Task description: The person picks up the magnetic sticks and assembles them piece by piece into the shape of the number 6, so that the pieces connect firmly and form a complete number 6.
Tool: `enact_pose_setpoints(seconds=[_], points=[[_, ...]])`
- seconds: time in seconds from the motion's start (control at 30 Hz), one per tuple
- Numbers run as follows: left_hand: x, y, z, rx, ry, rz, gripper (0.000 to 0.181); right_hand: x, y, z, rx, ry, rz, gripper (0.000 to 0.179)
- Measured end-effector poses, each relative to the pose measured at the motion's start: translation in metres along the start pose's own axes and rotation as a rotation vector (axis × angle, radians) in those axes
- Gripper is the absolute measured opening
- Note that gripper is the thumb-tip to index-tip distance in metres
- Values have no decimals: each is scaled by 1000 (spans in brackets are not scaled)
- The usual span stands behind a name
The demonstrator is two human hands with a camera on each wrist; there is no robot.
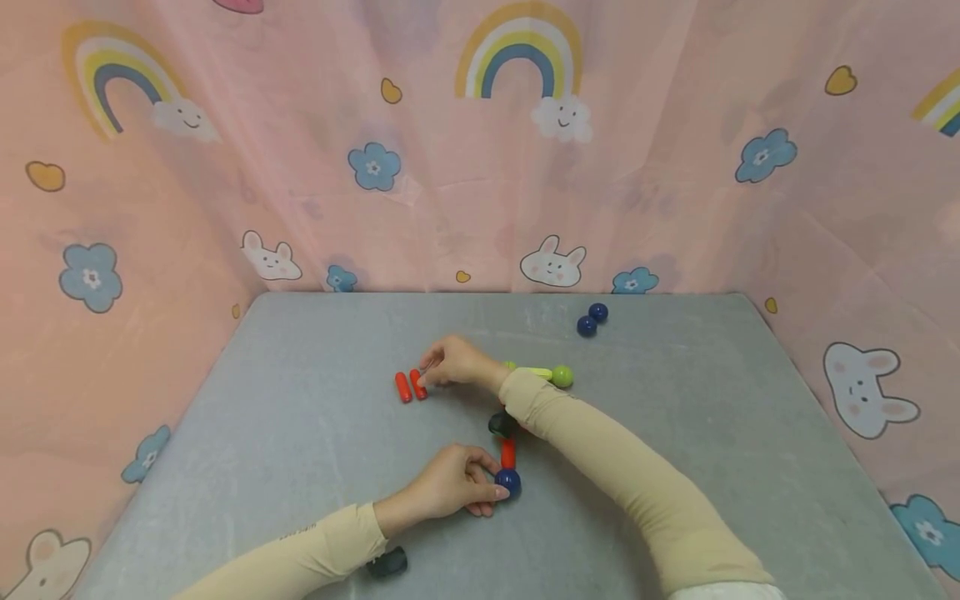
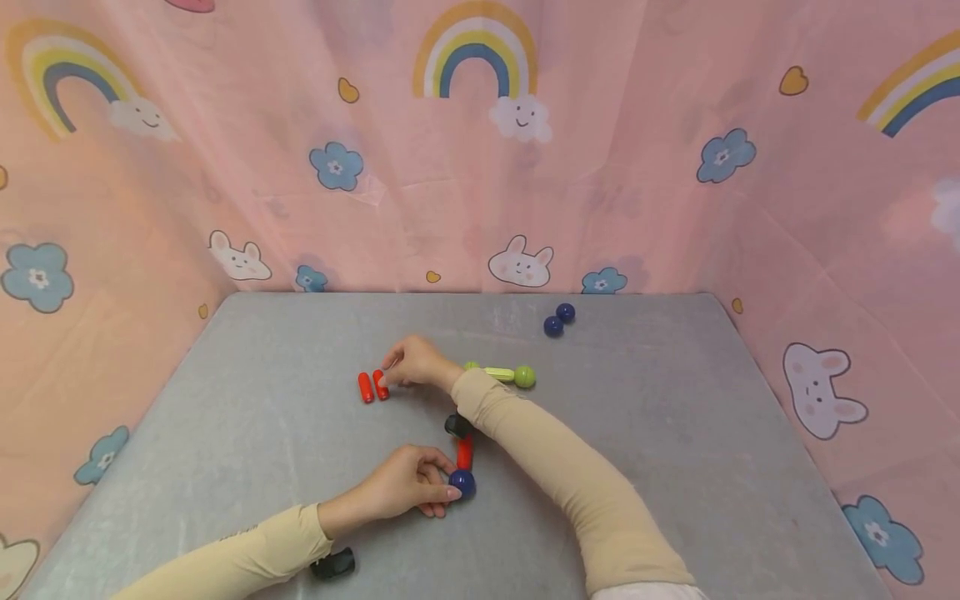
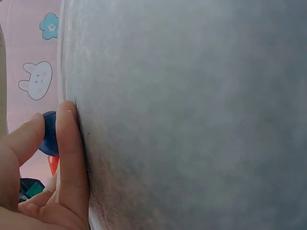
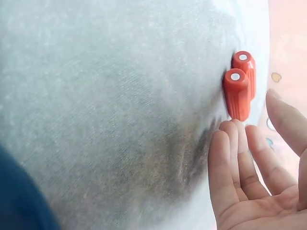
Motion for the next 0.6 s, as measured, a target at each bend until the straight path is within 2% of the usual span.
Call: enact_pose_setpoints(seconds=[0.17, 0.6], points=[[-1, 0, 1, -7, -6, -1, 28, 5, 5, -1, -30, 24, -1, 34], [0, 0, 2, -11, -15, 12, 28, 10, 10, 6, -165, 55, -76, 31]])
Point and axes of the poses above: each hand's wrist, its own x-axis towards the middle knuckle, its own y-axis out of the palm, z = x × y, the point moved 8 cm from there along x, towards the middle knuckle, and after that the axes turned 11 degrees about z, right-handed, at the moved point
